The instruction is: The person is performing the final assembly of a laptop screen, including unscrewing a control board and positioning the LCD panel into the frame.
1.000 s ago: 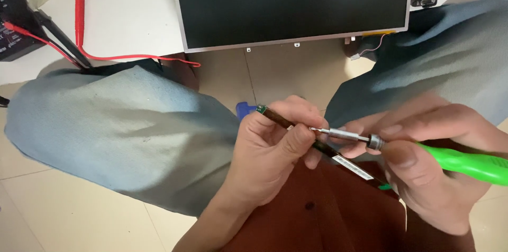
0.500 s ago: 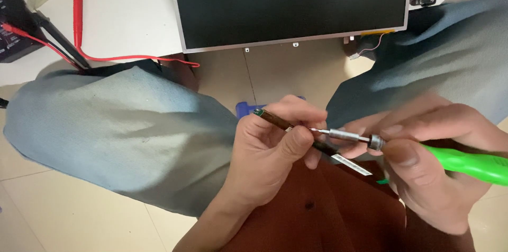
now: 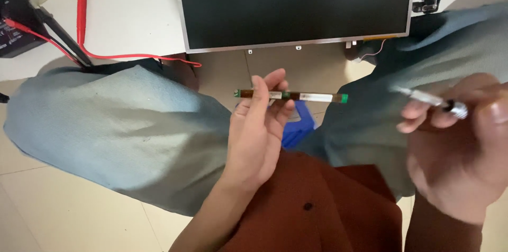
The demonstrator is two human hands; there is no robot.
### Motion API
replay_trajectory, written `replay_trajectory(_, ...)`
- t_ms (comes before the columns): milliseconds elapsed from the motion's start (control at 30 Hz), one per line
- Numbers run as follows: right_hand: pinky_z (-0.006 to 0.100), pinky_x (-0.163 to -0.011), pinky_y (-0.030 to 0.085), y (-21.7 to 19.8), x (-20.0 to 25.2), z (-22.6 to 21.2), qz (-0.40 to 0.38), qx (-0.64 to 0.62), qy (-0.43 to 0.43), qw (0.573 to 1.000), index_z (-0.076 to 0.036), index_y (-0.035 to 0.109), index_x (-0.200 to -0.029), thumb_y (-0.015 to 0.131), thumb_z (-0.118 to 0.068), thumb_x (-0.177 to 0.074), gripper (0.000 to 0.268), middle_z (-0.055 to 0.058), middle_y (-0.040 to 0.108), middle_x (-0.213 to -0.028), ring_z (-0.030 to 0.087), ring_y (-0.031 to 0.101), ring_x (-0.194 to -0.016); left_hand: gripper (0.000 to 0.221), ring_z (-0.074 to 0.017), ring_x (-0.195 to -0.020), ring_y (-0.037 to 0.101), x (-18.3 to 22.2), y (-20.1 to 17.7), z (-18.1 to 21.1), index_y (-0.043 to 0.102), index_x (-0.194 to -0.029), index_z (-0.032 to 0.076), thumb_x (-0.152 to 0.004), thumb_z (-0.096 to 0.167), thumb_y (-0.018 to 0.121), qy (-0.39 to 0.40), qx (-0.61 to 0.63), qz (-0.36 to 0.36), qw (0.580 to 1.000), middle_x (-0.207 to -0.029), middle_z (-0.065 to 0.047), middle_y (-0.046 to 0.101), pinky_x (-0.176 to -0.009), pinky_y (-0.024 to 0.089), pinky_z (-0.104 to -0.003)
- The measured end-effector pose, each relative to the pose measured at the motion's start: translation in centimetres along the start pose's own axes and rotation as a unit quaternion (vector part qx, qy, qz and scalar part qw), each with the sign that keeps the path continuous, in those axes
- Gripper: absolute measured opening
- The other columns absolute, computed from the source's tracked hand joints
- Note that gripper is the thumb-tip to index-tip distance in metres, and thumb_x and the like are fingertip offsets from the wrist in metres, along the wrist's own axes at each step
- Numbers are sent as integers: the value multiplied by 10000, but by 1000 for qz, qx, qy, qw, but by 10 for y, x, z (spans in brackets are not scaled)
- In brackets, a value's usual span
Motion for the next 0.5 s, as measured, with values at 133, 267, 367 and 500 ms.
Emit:
replay_trajectory(133, 241, -715, 517, -26, -3, 18, 43, -51, 31, 997, -227, 597, -1129, 559, -385, -1097, 166, -89, 519, -881, 160, 618, -905, 465, -211, -1052, 591, -7, 7, -2, 647, -1211, -33, -971, 313, 449, -23, -17, 44, 999, -1221, -171, 618, -944, 527, -307)
replay_trajectory(267, 225, -690, 518, -13, -8, 13, 57, -18, 27, 998, -227, 546, -1054, 548, -379, -1087, 155, -63, 478, -879, 144, 598, -845, 480, -222, -1013, 585, -13, 18, 1, 621, -1276, 1, -976, 322, 428, -23, -21, 29, 999, -1242, -159, 610, -936, 511, -322)
replay_trajectory(367, 269, -661, 504, -12, -12, 17, 93, -40, 49, 994, -246, 555, -1030, 580, -356, -1033, 113, -38, 475, -817, 178, 588, -814, 520, -219, -976, 563, -17, 23, 3, 620, -1322, 29, -945, 338, 441, -58, -21, 78, 995, -1130, -106, 541, -953, 522, -315)
replay_trajectory(500, 264, -653, 488, -12, -16, 20, 92, -11, 48, 995, -232, 507, -950, 577, -387, -1030, 187, -34, 450, -792, 155, 569, -784, 355, -215, -941, 626, -24, 18, -3, 649, -1213, 19, -899, 171, 583, -24, -21, 58, 998, -1197, -103, 622, -939, 542, -315)
Point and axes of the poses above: each hand's wrist, its own x-axis away from the middle knuckle, its own y-axis out of the palm, z = x × y, the point moved 5 cm from there along -x, towards the middle knuckle
